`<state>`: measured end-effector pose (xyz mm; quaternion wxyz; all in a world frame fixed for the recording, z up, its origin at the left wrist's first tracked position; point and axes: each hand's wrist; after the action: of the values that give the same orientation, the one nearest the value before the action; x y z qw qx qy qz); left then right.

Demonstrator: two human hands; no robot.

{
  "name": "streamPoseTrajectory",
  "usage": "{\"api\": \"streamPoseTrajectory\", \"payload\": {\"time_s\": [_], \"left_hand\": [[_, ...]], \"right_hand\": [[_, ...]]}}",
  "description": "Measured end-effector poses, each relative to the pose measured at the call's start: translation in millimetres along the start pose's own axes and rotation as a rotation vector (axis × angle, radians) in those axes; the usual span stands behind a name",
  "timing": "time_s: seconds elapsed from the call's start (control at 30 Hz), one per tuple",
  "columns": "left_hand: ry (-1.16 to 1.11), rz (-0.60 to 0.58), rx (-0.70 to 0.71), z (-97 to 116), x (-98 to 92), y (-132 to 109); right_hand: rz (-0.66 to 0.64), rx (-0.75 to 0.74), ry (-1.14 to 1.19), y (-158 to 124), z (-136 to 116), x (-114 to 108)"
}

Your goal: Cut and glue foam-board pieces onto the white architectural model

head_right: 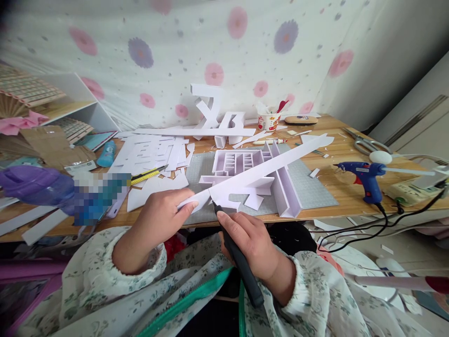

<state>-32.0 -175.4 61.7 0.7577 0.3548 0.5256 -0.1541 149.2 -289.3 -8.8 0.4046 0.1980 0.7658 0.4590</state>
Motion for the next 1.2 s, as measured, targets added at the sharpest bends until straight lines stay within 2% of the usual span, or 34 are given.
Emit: {"api": "streamPoseTrajectory", "payload": {"time_s": [1.0, 1.2], "left_hand": [[0.014, -0.001, -0.001, 0, -0.6, -2], [-0.020, 0.014, -0.033, -4, -5.0, -3]], "right_hand": [[-0.026, 0.030, 0.011, -9, 1, 5], [0.021, 0.089, 0.041, -10, 3, 6]]}}
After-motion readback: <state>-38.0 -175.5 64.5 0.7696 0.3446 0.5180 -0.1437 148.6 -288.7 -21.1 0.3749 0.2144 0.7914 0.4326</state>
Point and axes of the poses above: each hand's wrist, its own y-axis towards the middle knuckle, its own x-axis out of the palm, z = x × y, and after that the axes turned 12 degrees about z, right-handed
